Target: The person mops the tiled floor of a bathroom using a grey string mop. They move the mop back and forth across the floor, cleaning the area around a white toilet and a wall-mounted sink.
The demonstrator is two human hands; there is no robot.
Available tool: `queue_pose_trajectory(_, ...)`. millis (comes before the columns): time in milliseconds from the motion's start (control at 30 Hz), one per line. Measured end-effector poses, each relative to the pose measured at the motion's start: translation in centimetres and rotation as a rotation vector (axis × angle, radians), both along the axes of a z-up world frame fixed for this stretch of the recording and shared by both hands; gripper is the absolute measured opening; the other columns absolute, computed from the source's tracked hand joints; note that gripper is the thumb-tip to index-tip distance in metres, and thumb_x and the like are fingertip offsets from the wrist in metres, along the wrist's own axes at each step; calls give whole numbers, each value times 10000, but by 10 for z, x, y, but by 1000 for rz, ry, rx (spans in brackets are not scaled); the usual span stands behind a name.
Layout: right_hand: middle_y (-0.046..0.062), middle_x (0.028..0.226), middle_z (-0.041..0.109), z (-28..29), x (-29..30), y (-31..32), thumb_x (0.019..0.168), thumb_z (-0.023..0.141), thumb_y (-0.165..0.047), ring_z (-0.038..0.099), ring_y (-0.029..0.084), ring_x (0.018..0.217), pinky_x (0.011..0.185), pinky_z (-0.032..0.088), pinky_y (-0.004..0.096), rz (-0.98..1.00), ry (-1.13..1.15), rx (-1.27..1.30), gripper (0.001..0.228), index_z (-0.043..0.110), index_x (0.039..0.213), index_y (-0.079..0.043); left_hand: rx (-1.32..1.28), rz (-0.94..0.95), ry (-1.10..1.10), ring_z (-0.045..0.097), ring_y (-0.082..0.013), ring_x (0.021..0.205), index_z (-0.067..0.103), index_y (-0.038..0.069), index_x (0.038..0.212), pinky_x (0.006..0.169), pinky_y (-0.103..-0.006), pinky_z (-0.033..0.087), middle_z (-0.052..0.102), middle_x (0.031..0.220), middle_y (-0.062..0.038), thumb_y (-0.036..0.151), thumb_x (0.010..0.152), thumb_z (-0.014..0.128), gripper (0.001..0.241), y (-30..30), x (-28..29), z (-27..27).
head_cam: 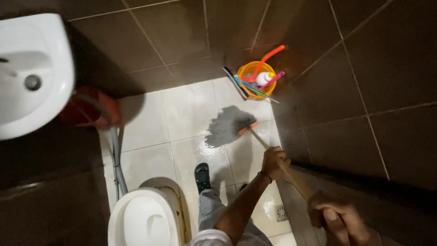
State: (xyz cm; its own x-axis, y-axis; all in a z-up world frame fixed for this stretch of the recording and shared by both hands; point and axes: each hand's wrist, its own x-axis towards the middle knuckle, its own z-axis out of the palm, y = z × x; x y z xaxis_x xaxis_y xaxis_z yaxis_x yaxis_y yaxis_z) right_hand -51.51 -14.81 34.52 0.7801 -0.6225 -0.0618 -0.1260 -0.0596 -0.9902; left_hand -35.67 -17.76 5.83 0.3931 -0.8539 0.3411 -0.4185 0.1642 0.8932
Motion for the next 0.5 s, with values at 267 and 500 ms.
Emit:
queue_pose_trajectory(267, 364, 684, 663, -128, -84, 15, 906, 540, 5, 582, 451, 553, 556, 444, 541, -700, 177, 767, 295, 697, 921, 254, 88, -482, -214, 571, -261, 822, 596, 119, 724, 842, -429, 440, 548, 798, -29, 151, 830, 631, 115, -23, -45, -105)
queue_pose_trajectory(500, 73, 614, 724, -39, 17, 66, 1052, 471, -437, 640, 128, 500, 496, 519, 254, -633, 74, -68, 486, 651, 1240, -28, 283, -827, -252, 561, -185, 760, 620, 170, 654, 797, -331, 443, 654, 779, 17, 208, 813, 583, 167, 0, -41, -100)
